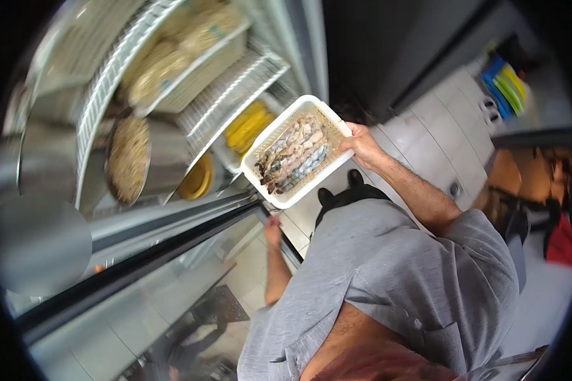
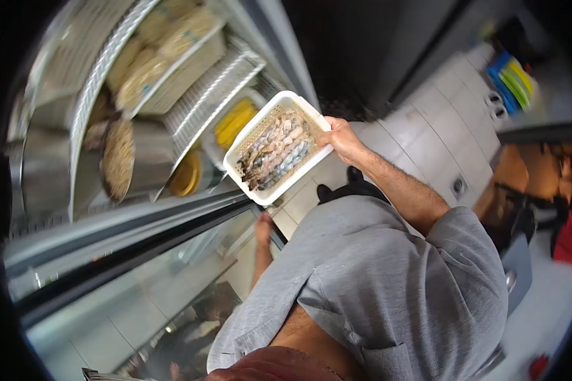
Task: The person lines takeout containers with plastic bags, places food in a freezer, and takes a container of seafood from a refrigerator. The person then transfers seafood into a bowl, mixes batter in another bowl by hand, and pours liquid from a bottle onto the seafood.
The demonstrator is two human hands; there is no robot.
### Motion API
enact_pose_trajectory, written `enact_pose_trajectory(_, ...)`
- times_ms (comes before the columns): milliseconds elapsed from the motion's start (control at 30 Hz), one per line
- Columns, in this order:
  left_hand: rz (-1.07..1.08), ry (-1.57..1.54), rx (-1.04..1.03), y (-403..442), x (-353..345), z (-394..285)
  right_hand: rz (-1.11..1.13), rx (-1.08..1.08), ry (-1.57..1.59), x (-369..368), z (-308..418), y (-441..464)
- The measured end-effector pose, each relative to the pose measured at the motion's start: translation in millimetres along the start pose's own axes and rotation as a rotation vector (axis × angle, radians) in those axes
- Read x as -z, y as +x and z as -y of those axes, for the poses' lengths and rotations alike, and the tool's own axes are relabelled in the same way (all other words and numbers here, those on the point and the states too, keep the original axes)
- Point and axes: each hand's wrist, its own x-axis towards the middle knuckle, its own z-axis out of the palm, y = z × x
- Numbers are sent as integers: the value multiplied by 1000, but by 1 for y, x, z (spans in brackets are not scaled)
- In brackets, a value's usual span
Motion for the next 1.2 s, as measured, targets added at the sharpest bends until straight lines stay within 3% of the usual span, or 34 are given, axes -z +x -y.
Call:
enact_pose_trajectory(67, 53, -44, -110, 44, 15, -45, -157, 19, 28, 21, -8, -28)
enact_pose_trajectory(133, 138, -9, 42, 65, 17, -95, -294, 47, 46, 32, -30, -46)
enact_pose_trajectory(233, 324, -40, 64, 139, 21, -84, -508, 82, 90, 11, -93, -38)
enact_pose_trajectory(333, 364, -16, -125, 182, 29, -138, -739, 97, 45, -34, -130, -9)
enact_pose_trajectory(467, 593, -62, -747, 160, 16, -242, -963, 231, 15, -79, -156, -7)
enact_pose_trajectory(533, 776, -17, -845, 149, 6, -286, -1010, 276, -25, -103, -148, -16)
enact_pose_trajectory(600, 903, 171, -1260, 138, -2, -323, -1120, 236, -143, -129, -138, -28)
enact_pose_trajectory(700, 1074, 299, -1309, 124, -15, -373, -1279, 337, -22, -167, -114, -33)
enact_pose_trajectory(800, 1247, 137, -1325, 137, -35, -402, -1489, 460, 24, -218, -90, -23)
enact_pose_trajectory(933, 1495, -77, -1352, 218, -54, -426, -1840, 578, 24, -265, -109, 36)
enact_pose_trajectory(1000, 1682, 3, -1282, 246, -61, -459, -1984, 846, 144, -311, -79, 67)
enact_pose_trajectory(1067, 1887, 141, -1230, 296, -67, -489, -2094, 965, 142, -343, -78, 108)
enact_pose_trajectory(1200, 2023, 199, -1322, 416, -52, -594, -2344, 1254, 168, -442, -44, 221)
